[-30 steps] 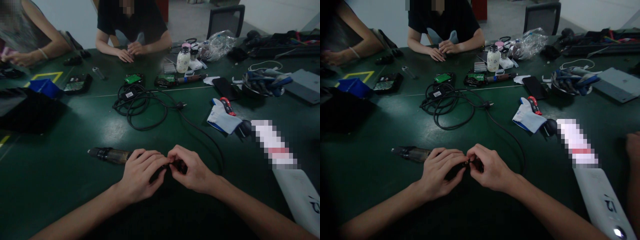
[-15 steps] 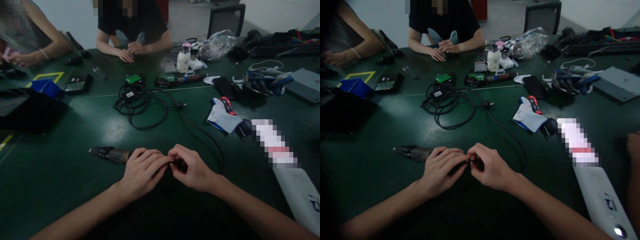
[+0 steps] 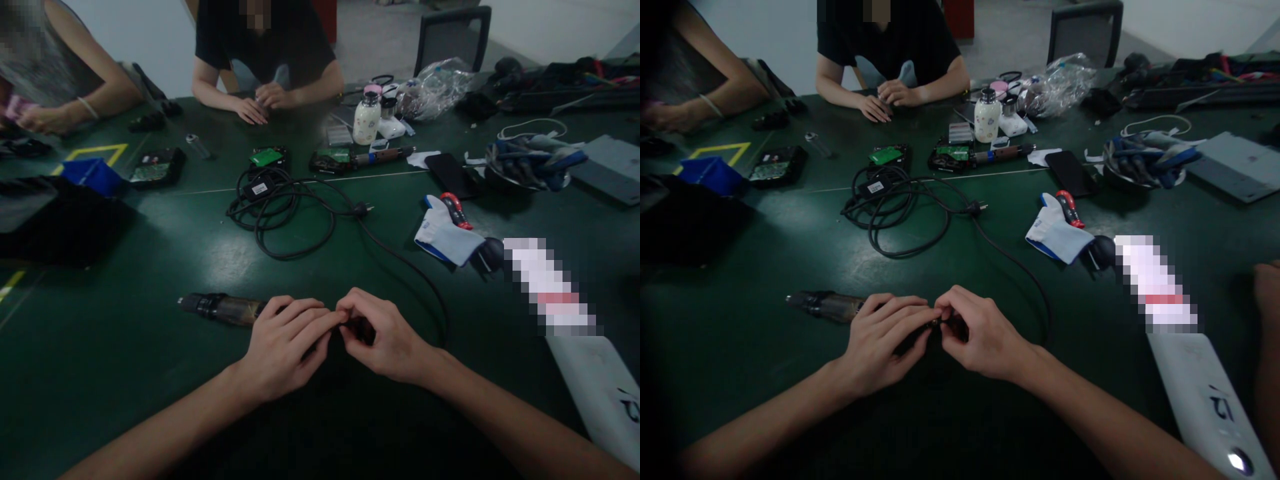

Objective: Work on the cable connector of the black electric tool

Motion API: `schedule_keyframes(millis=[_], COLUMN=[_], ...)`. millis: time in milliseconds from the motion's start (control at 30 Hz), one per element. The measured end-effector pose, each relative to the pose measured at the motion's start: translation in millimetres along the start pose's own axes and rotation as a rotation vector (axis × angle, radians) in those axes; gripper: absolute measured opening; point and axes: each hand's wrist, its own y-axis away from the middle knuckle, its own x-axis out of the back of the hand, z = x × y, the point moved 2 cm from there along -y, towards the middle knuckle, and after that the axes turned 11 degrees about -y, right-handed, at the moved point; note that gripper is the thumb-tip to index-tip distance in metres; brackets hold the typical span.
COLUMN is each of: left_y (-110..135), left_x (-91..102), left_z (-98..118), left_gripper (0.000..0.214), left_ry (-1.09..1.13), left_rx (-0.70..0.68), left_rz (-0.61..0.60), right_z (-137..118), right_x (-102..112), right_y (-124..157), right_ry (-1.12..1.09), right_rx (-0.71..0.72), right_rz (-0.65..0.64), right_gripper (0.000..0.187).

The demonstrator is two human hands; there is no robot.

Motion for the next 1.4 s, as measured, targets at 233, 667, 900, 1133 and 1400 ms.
schedule_keyframes(millis=[233, 667, 900, 1133, 1400], left_y=[0.5, -2.2, -2.9, -2.1, -3.4], left_x=[-2.1, -0.4, -1.0, 0.0, -2.4], left_z=[-0.5, -0.8, -0.7, -0.6, -0.1], left_gripper=[0.040, 0.042, 0.036, 0.041, 0.038], left_ry=[-0.017, -0.010, -0.014, -0.003, 0.003], left_rx=[-0.001, -0.013, 0.011, -0.005, 0.035], left_rz=[0.013, 0.014, 0.028, 0.012, 0.027], right_z=[2.2, 0.5, 1.8, 1.9, 1.7], right_x=[-0.7, -0.1, -0.7, -0.4, -0.7], right_y=[0.5, -0.2, 0.4, 0.2, 0.1], right_ry=[0.006, -0.001, -0.009, 0.002, -0.002], right_rx=[0.010, 0.010, 0.002, 0.007, -0.004], right_rz=[0.009, 0.007, 0.009, 0.004, 0.007], right_gripper=[0.024, 0.025, 0.024, 0.025, 0.022])
